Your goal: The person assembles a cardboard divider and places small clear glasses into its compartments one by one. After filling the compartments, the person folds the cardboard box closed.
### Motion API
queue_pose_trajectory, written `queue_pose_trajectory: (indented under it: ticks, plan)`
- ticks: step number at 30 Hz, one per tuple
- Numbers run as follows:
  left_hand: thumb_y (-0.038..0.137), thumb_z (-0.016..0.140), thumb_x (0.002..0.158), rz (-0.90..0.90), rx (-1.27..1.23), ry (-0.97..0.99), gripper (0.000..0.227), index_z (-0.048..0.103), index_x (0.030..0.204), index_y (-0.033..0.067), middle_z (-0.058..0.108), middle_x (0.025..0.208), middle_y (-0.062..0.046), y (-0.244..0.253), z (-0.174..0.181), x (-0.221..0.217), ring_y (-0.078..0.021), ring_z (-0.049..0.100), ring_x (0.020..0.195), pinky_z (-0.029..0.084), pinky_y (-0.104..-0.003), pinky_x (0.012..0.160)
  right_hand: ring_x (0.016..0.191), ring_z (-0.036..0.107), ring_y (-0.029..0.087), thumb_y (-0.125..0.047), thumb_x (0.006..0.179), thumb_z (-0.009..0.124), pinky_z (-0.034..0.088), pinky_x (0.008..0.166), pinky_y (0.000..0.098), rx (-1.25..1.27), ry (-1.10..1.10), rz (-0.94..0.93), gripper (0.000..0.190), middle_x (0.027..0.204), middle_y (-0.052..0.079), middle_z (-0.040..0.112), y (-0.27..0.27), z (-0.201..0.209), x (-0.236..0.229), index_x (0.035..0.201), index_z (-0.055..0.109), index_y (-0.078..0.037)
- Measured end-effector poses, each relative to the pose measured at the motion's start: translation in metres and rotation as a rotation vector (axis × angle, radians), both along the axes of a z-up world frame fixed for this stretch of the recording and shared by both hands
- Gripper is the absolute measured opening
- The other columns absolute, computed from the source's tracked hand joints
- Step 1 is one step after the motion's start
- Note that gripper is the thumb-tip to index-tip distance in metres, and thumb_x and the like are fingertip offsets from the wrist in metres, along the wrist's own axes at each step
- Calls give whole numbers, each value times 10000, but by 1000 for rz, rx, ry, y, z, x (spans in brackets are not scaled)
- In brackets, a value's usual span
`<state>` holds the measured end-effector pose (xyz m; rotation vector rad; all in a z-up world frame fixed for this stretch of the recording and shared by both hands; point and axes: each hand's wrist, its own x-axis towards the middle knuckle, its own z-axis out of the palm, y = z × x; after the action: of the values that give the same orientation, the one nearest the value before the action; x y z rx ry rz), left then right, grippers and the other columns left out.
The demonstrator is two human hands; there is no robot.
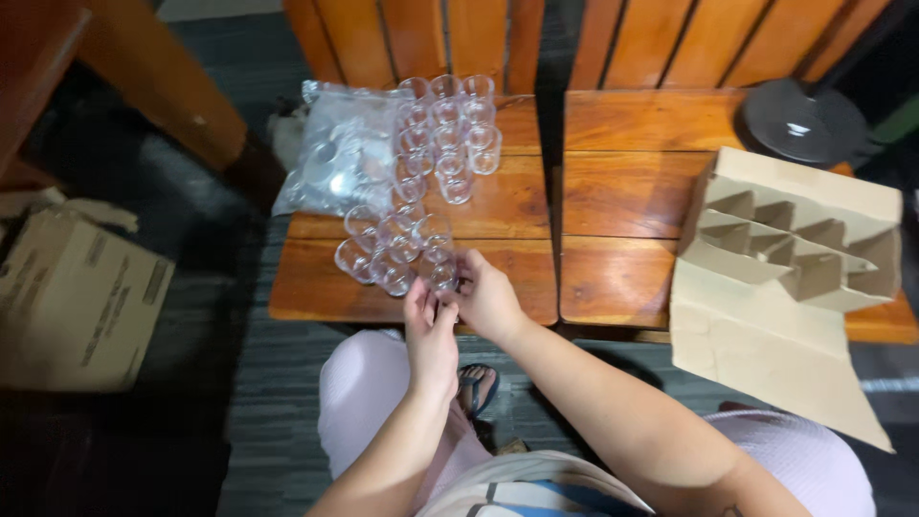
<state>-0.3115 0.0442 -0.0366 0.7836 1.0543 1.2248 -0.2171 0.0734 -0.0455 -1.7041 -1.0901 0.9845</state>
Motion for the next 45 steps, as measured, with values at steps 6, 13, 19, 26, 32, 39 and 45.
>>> queue_pose_trajectory:
  ticks: [6,13,19,26,32,39,45]
  plan:
    - [-30,613,932,-122,22,10,802,238,1634,73,215,1663,-258,-12,-4,4,-331,237,1579,302,-458,1257,1100,717,338,-199,797,848,619,946,424,11,-10,-88,601,1270,136,736,-22,29,13,1354,625,-220]
    - [12,596,970,-288,137,-19,773,229,1643,117,279,1622,-251,-23,5,62,-318,296,1518,299,-481,1254,1113,718,361,-295,812,841,599,966,482,11,-112,-239,586,1294,140,724,-55,44,73,1346,611,-220]
    - [158,712,942,-465,532,273,727,385,1588,100,446,1548,-218,-38,30,135,-342,414,1479,378,-461,1194,1143,676,456,-77,818,888,623,882,481,488,-94,-435,568,1203,202,648,-91,42,164,1309,605,-91]
    - [157,717,919,-611,788,194,702,425,1546,31,409,1562,-296,-83,29,215,-440,465,1427,509,-474,1070,1189,628,372,8,810,864,590,939,413,471,-112,-628,739,1280,231,622,-159,66,235,1448,498,-64]
    - [242,696,895,-860,747,233,803,356,1596,48,423,1556,-271,-98,44,237,-407,457,1445,409,-464,1184,1090,659,254,-102,744,935,576,918,385,325,-292,-784,706,1121,122,680,-194,71,270,1363,598,-147]
    - [421,663,834,-1065,689,506,964,248,1653,127,426,1602,-205,-72,47,285,-303,437,1483,349,-440,1239,1149,671,316,-343,753,920,541,982,475,50,-691,-722,728,1197,92,646,-184,73,320,1423,642,-293]
    - [230,654,860,-959,666,425,847,315,1599,-6,483,1517,-284,-51,94,284,-419,473,1442,405,-509,1197,1135,679,317,-306,776,925,508,980,473,54,-635,-666,731,1172,73,686,-152,115,318,1400,544,-283]
